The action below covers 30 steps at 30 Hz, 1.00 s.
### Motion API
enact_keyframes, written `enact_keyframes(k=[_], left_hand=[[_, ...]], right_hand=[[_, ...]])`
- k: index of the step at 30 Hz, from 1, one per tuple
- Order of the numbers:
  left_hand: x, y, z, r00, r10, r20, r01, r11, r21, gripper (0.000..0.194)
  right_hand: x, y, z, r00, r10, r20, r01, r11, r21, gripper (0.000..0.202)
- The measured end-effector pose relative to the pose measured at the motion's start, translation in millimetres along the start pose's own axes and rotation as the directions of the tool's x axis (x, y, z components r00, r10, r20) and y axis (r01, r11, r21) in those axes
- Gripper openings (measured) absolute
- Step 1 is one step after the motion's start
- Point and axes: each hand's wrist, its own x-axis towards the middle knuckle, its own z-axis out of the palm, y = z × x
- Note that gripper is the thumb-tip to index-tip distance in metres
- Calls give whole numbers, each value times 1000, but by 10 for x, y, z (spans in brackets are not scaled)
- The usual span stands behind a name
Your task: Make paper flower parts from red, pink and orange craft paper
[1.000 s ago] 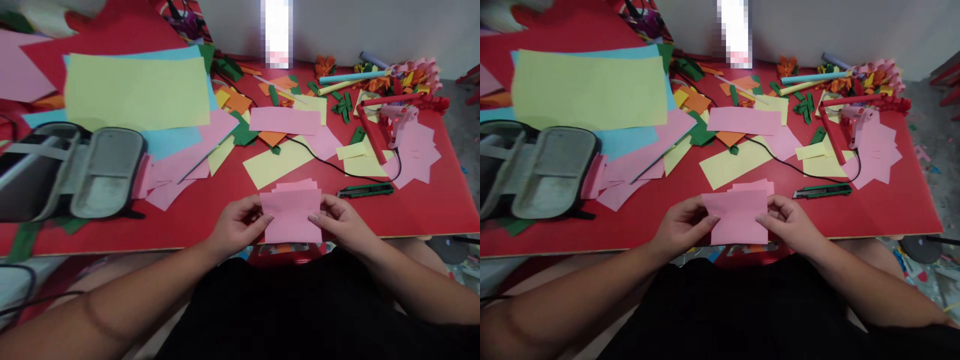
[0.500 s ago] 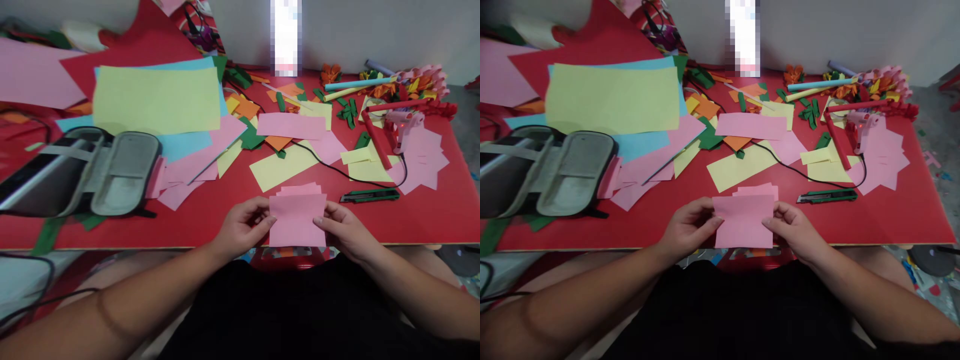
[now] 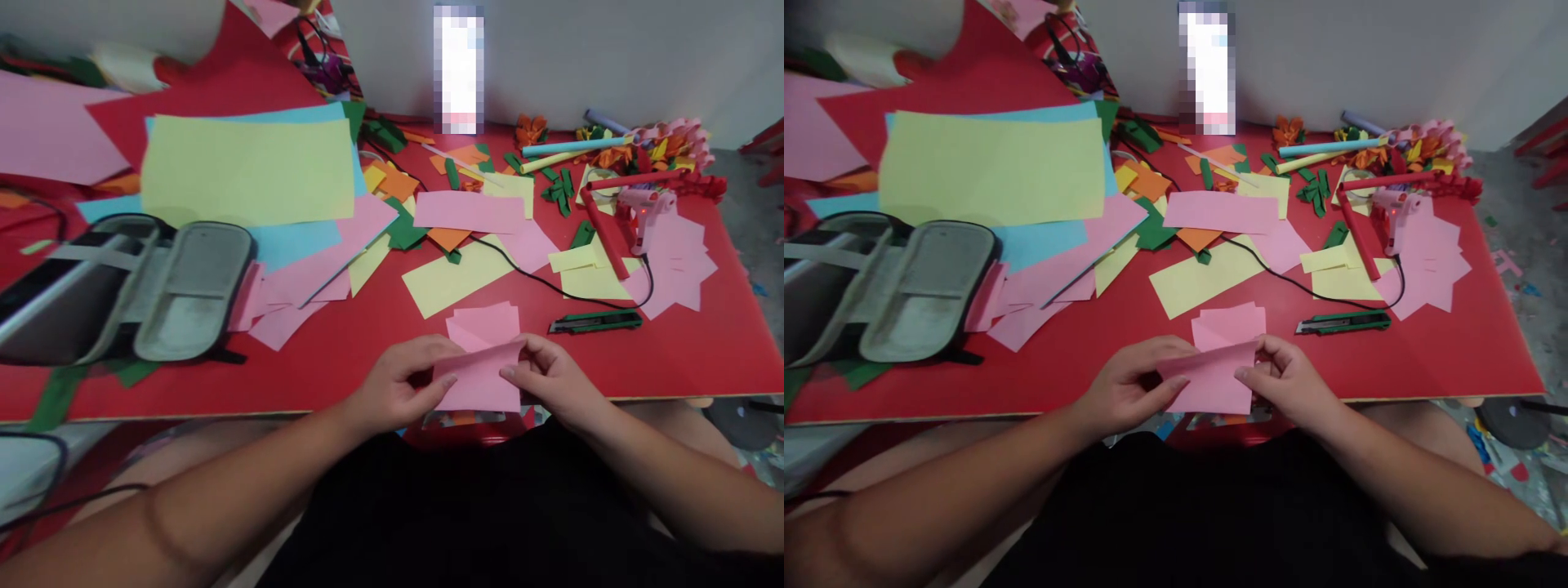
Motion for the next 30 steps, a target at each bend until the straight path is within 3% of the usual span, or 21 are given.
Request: enact_keyframes(k=[5,8,12,16,19,23,26,28,30], left_hand=[[-17,-4,11,994,-76,72,70,994,83,12],[-32,-20,15,977,-212,-19,212,977,1,18],[-28,-3,55,904,-415,-104,398,904,-154,27],[-43,26,112,920,-391,-26,388,919,-72,39],[-32,62,135,952,-293,92,288,956,57,43],[19,140,161,949,-203,241,172,975,140,46],[30,189,184,950,-187,250,150,976,160,47],[20,198,188,952,-179,248,142,977,161,43],[7,186,185,956,-170,237,130,976,175,44]], right_hand=[[-2,45,20,997,-59,51,63,995,-74,50],[-6,69,-12,997,-54,50,58,994,-92,50],[-16,83,-46,998,-54,33,57,994,-97,49],[-27,18,-59,985,-173,6,170,956,-241,38],[-32,-70,-79,918,-386,-92,319,856,-406,26],[-17,-118,-80,783,-604,-148,457,720,-523,17],[13,-87,-58,728,-680,-91,495,613,-616,13],[35,-63,-47,698,-716,-6,536,528,-658,9],[51,-46,-43,638,-764,102,604,413,-682,9]])
